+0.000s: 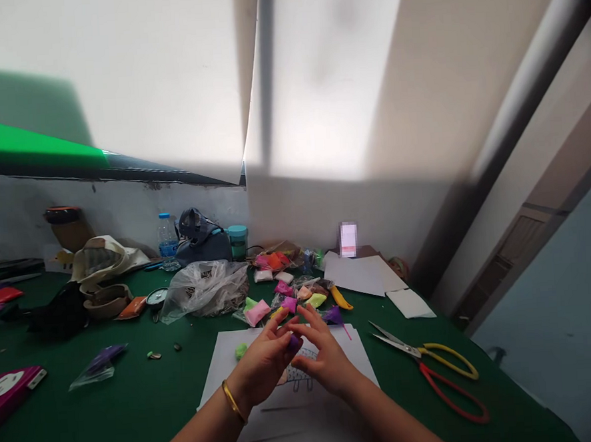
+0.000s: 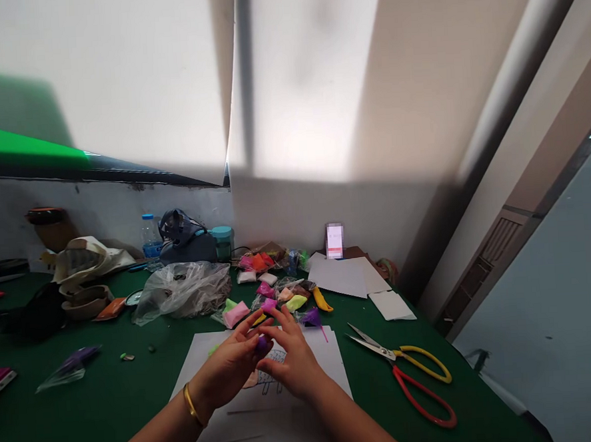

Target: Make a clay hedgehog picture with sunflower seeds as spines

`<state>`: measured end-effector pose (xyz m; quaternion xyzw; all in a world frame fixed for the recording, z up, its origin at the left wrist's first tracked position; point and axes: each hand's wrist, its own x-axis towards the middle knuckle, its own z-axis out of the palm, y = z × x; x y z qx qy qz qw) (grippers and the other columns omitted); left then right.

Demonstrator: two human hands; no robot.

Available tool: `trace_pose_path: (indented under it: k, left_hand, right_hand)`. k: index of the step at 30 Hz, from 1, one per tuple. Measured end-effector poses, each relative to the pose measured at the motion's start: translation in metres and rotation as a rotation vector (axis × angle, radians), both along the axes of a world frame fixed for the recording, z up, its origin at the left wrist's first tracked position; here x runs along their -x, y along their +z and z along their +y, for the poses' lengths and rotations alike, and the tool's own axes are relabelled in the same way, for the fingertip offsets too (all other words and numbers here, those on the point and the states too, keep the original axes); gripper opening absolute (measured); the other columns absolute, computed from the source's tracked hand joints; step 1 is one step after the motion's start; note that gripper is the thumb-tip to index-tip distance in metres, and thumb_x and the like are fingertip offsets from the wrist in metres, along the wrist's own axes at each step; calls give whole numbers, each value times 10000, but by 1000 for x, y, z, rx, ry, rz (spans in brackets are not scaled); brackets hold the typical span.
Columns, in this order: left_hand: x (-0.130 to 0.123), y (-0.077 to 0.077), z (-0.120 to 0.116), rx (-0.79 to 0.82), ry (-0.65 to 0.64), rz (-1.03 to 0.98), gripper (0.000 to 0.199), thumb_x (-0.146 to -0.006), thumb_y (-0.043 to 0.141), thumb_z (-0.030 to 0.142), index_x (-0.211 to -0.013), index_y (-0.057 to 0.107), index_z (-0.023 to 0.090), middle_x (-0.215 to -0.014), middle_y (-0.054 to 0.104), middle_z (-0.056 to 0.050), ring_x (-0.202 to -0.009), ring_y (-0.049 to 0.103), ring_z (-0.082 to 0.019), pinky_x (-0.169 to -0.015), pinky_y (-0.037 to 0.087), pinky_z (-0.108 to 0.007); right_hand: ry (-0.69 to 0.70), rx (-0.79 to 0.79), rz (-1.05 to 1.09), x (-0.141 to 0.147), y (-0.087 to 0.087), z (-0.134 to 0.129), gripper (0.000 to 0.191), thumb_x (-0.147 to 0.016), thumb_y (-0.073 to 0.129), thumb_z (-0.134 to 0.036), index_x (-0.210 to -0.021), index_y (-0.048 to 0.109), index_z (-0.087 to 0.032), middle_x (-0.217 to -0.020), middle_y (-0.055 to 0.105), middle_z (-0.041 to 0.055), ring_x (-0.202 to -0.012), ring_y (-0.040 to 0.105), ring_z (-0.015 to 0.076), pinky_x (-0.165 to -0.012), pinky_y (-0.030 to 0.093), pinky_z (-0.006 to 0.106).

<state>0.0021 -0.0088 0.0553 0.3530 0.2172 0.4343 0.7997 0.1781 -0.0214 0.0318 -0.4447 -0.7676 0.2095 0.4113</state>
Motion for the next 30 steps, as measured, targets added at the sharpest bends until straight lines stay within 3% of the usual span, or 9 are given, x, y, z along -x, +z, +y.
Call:
trace_pose_path:
  k: [4,7,11,14,16,19,21,24,30]
  left_hand:
    - [0,-13,2,-59,-16,62,562,-850,733,346,-1364,508,329,-1418,521,-83,-1119,611,-191,-913,482,-302]
    - [3,-24,7,-235,83,232,557,-815,721,512,-1304,581,284,-1351,565,-106,-1154,586,-251,-928,486,-360]
    - [9,-34,13,-652,231,648,401,-725,798,406,-1085,731,244,-1119,662,-92,-999,616,-254,-772,513,-325]
    - [10,-35,14,-815,292,800,261,-769,742,335,-1018,761,262,-980,693,-65,-927,619,-229,-752,501,-310]
    - [11,-32,16,-792,358,806,211,-776,724,342,-960,771,249,-948,705,-60,-918,622,-226,-798,495,-323]
    - [17,-29,23,-513,437,705,282,-722,754,439,-862,765,195,-835,712,-63,-804,630,-217,-740,501,-320]
    - [24,-29,30,-292,441,615,403,-631,809,505,-838,758,164,-718,690,-50,-698,612,-196,-657,492,-301]
    - [30,-33,40,-189,458,559,521,-583,825,568,-874,749,142,-710,687,-50,-660,610,-174,-636,492,-289]
    - [26,-41,46,-155,482,489,600,-565,836,589,-956,740,144,-843,706,-65,-746,633,-171,-710,513,-296]
  right_hand:
    - [-44,8,108,6,-8,-1,231,-863,678,-408,-1072,718,-318,-1478,475,46,-1453,277,303,-1153,281,568]
    - [-110,-25,145,4,-15,2,139,-860,688,-362,-977,734,-304,-1396,548,58,-1406,353,300,-1132,314,557]
    - [-110,-115,95,3,-24,4,107,-822,711,-262,-924,735,-286,-1326,600,61,-1356,413,295,-1121,331,536]
    - [-99,-115,71,4,-25,3,184,-799,698,-211,-965,730,-283,-1369,574,57,-1359,412,287,-1128,329,521]
    - [-88,-60,73,0,-24,3,308,-781,710,-238,-1084,706,-294,-1433,521,59,-1378,396,294,-1131,328,523]
    - [-114,66,147,-14,-28,9,482,-815,655,-316,-1292,595,-277,-1445,508,93,-1326,475,293,-1041,449,485]
    - [-220,165,210,-26,-35,16,373,-898,502,-337,-1235,625,-232,-1297,622,117,-1137,627,265,-909,541,430]
    - [-288,287,165,-43,-45,29,325,-911,419,-323,-1020,704,-209,-988,731,97,-890,708,242,-783,580,390]
    - [-293,220,87,-52,-48,39,282,-877,481,-270,-1009,727,-234,-1092,709,76,-1045,649,264,-944,504,442]
